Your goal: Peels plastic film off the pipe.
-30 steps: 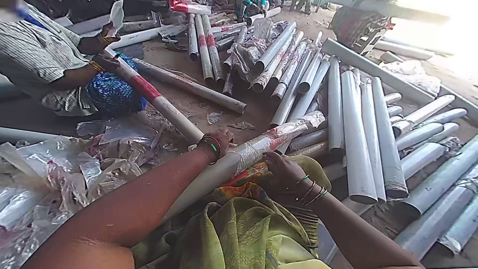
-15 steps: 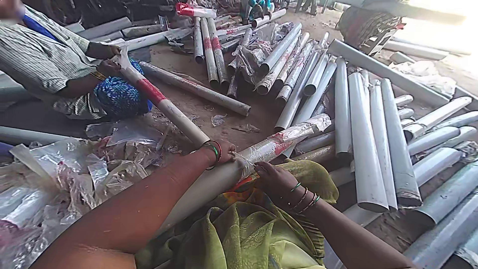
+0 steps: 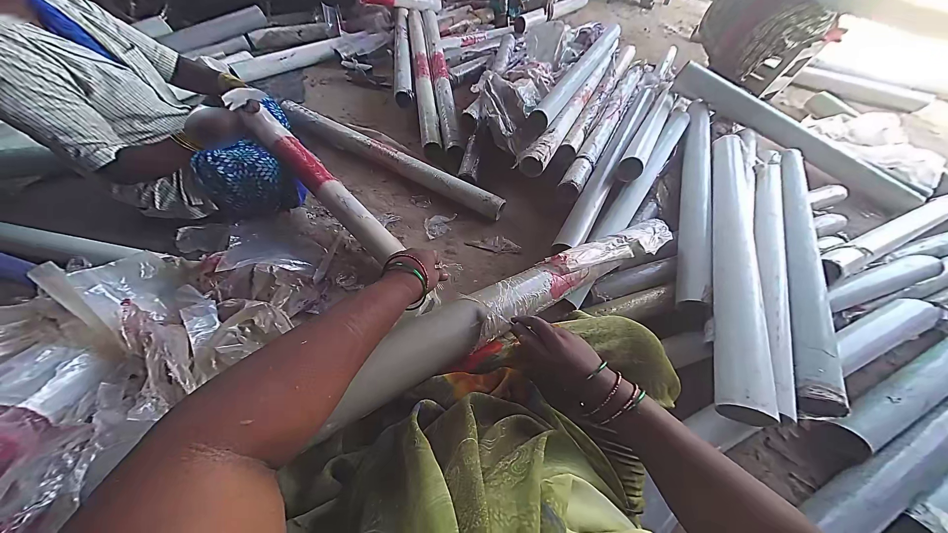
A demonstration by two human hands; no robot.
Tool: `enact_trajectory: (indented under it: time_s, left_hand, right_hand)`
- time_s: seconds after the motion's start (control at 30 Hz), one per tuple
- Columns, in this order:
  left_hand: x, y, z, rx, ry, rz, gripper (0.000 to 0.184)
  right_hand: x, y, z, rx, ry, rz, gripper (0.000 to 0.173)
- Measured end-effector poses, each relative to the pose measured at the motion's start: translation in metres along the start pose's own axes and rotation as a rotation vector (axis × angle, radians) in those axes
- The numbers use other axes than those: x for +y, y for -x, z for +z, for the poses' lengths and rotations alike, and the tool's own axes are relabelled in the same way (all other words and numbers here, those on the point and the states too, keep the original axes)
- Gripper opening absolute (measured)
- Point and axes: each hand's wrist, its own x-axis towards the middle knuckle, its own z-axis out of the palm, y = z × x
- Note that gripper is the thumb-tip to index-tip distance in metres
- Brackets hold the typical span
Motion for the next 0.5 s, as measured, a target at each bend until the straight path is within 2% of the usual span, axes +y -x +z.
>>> enact_trajectory:
  time_s: [0.3, 0.4, 0.5]
  left_hand:
    - [-0.049, -0.017, -0.018, 0.096, -0.025, -0.295, 0.047]
    - [-0.039, 0.001, -0.031, 0.094, -0.019, -0.371, 0.049]
    - [-0.059, -0.008, -0.033, 0.238, 0.061, -0.447, 0.047]
  right_hand:
    - [0.003, 0.004, -0.012, 0.036, -0.054, -0.006, 0.046]
    - [0.005, 0.008, -0.013, 0.049, -0.066, -0.003, 0.046]
    - [0.008, 0.008, -0.013, 0.069, -0.072, -0.009, 0.046]
